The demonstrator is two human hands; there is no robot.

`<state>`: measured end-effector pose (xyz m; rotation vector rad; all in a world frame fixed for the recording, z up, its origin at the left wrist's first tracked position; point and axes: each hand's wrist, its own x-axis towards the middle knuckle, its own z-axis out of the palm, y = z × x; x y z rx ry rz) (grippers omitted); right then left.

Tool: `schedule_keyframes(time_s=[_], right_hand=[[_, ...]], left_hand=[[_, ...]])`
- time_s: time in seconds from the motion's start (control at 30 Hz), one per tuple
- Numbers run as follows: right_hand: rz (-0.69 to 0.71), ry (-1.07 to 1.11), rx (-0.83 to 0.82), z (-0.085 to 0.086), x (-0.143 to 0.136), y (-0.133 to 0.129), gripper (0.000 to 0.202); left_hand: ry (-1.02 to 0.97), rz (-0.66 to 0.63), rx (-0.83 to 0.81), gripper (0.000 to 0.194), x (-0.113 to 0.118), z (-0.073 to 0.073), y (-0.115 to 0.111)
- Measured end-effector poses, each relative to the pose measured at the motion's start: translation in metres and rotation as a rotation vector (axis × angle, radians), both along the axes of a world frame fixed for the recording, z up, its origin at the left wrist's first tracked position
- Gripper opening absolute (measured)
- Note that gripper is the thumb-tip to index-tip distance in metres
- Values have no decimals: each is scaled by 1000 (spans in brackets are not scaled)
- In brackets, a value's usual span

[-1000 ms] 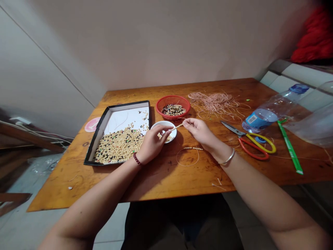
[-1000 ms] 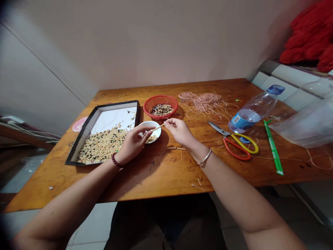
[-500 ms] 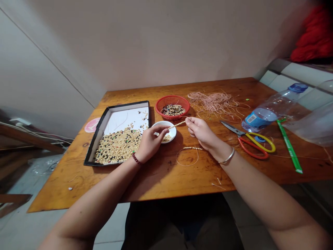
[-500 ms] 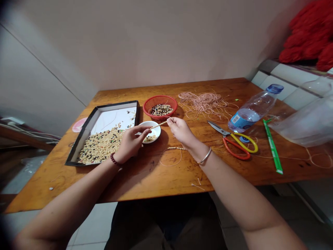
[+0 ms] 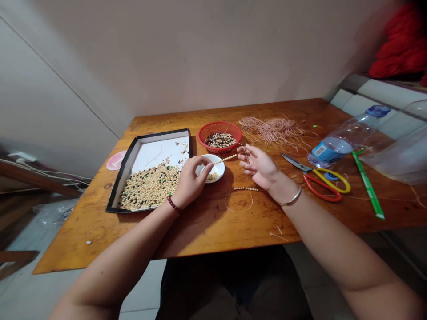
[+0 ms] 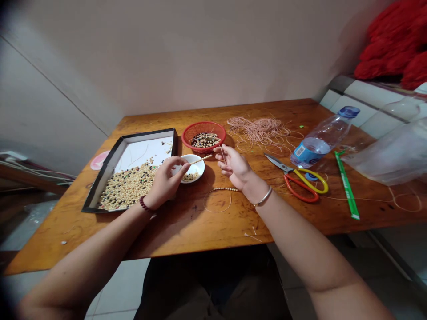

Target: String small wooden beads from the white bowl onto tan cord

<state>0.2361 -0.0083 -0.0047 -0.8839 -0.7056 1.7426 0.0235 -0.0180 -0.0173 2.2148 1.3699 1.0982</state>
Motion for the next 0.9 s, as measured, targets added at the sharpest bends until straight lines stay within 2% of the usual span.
schedule_keyframes(time_s=[0.13, 0.3, 0.7, 0.9], right_hand=[[26, 15, -42, -1, 1, 0, 15], [85, 19, -33, -3, -3, -4, 13], [143, 30, 37, -5, -3, -7, 18], [162, 29, 38, -7, -3, -8, 16]], left_hand=[[46, -78, 35, 18, 1, 1, -2], [82, -89, 47, 16, 2, 1, -4], [134, -42, 98, 13, 3, 1, -3], [209, 29, 173, 11, 5, 4, -6]])
